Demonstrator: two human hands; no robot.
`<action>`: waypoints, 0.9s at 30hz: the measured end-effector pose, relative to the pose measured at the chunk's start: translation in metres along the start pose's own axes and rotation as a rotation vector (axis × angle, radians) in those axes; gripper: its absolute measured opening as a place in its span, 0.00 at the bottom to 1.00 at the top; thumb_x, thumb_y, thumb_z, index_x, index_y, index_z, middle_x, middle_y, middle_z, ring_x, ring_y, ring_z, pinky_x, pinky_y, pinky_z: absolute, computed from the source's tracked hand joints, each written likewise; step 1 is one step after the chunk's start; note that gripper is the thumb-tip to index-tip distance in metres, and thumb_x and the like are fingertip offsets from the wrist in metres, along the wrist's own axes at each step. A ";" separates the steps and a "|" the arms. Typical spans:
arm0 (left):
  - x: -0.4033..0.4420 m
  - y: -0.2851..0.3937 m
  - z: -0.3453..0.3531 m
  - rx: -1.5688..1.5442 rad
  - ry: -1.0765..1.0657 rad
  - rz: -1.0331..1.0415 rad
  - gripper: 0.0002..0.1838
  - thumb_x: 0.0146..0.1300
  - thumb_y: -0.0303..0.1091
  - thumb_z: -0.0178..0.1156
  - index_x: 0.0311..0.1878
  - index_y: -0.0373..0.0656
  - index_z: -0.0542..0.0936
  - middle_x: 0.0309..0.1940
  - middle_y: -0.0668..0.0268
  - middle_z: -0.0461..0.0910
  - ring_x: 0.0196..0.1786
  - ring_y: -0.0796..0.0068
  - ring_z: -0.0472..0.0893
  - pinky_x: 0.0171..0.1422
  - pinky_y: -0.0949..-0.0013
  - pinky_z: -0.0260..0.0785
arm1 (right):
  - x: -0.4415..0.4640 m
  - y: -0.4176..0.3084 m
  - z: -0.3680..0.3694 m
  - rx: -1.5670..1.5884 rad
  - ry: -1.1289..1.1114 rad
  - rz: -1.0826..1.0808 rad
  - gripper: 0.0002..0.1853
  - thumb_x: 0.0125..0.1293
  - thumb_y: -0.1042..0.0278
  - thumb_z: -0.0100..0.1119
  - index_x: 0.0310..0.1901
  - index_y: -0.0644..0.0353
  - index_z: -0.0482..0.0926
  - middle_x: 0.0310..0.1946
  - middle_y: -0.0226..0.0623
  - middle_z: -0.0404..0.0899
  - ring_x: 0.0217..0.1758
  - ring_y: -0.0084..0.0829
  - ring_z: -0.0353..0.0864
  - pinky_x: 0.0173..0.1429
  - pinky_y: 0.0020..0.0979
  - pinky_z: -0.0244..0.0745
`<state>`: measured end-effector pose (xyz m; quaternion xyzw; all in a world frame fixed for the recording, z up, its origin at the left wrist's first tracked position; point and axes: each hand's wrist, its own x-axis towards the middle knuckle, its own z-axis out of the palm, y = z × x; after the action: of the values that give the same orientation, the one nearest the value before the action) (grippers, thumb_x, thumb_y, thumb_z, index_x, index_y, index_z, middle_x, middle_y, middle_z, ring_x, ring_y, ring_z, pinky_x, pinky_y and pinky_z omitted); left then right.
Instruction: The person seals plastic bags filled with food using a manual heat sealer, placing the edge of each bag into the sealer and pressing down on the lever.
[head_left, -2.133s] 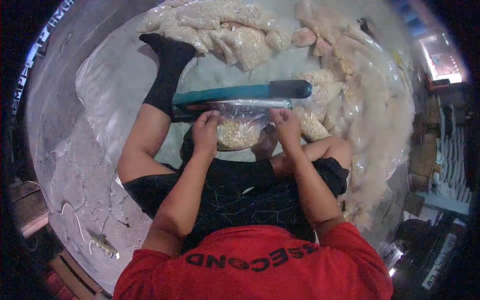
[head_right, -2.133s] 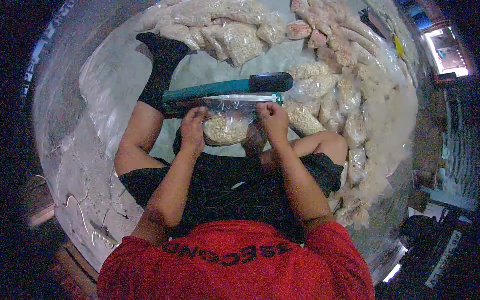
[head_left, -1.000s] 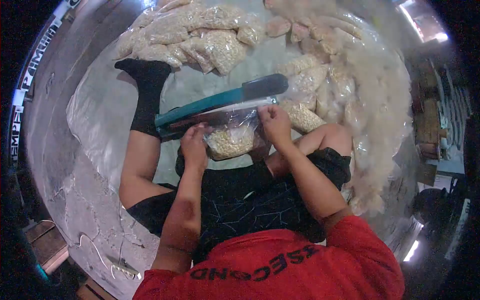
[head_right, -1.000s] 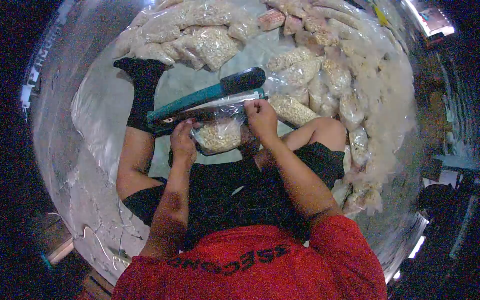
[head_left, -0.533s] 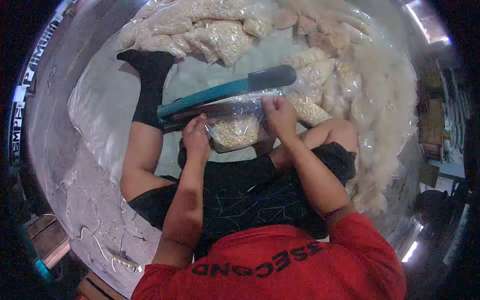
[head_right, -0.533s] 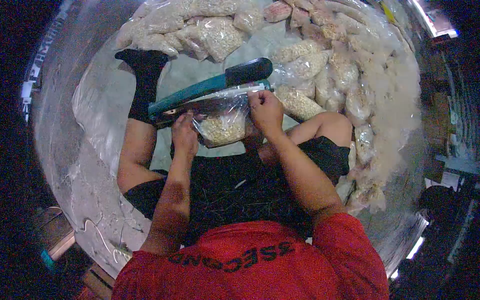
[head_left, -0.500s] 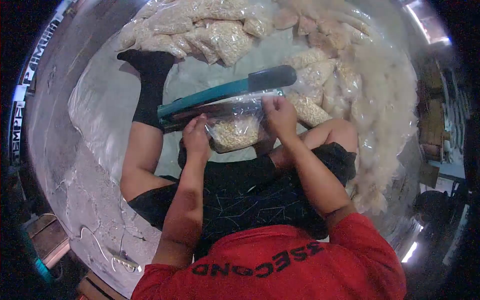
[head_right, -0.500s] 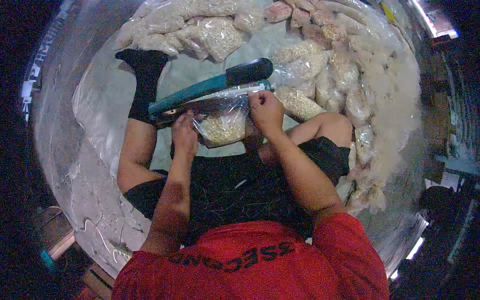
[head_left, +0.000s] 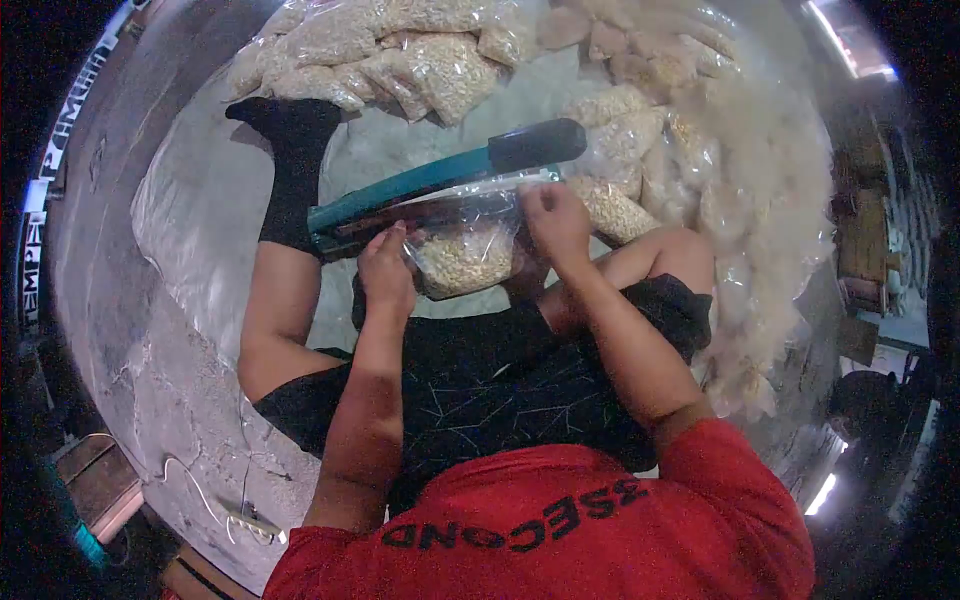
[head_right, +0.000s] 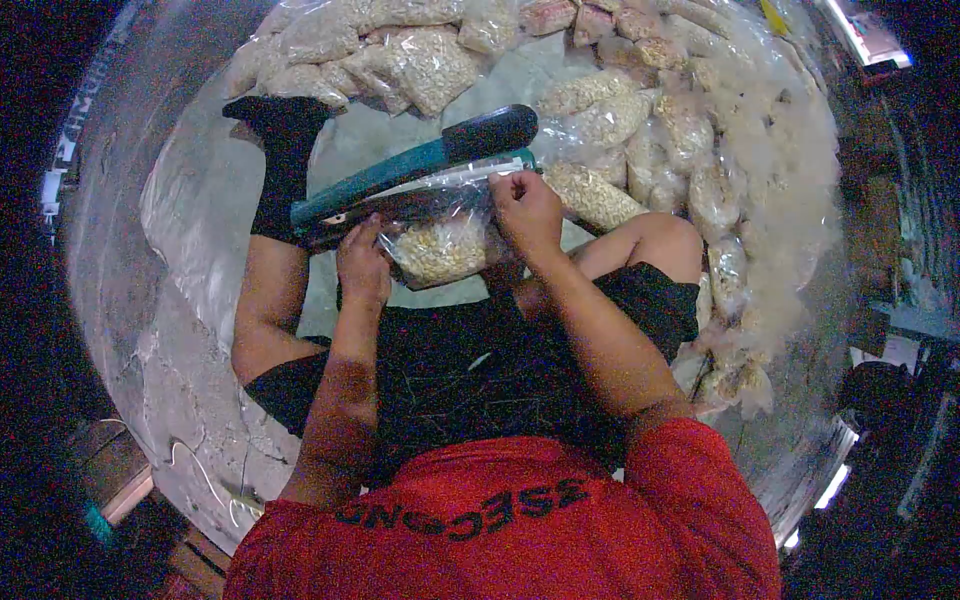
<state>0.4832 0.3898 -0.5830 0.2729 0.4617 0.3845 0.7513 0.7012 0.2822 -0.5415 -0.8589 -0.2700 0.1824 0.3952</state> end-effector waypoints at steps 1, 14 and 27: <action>-0.003 0.004 0.004 -0.001 -0.001 0.000 0.11 0.73 0.34 0.60 0.45 0.34 0.82 0.42 0.63 0.85 0.40 0.72 0.82 0.45 0.68 0.74 | 0.000 0.000 0.001 0.025 0.002 0.004 0.22 0.67 0.47 0.64 0.40 0.63 0.86 0.36 0.49 0.87 0.42 0.46 0.87 0.48 0.41 0.79; -0.005 0.006 0.001 0.085 -0.015 0.006 0.09 0.72 0.34 0.60 0.43 0.37 0.81 0.38 0.63 0.84 0.39 0.70 0.84 0.46 0.68 0.76 | -0.001 -0.004 -0.002 -0.004 0.004 -0.020 0.22 0.67 0.46 0.64 0.39 0.63 0.86 0.34 0.48 0.86 0.39 0.47 0.86 0.48 0.43 0.79; -0.004 0.005 -0.001 0.155 -0.016 0.018 0.11 0.72 0.35 0.59 0.47 0.35 0.81 0.37 0.63 0.84 0.40 0.71 0.83 0.45 0.68 0.74 | -0.001 -0.005 -0.003 -0.043 0.001 -0.013 0.24 0.68 0.44 0.63 0.39 0.63 0.84 0.33 0.48 0.85 0.38 0.46 0.86 0.46 0.42 0.79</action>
<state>0.4795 0.3891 -0.5778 0.3375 0.4816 0.3519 0.7282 0.6999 0.2824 -0.5357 -0.8654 -0.2793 0.1736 0.3781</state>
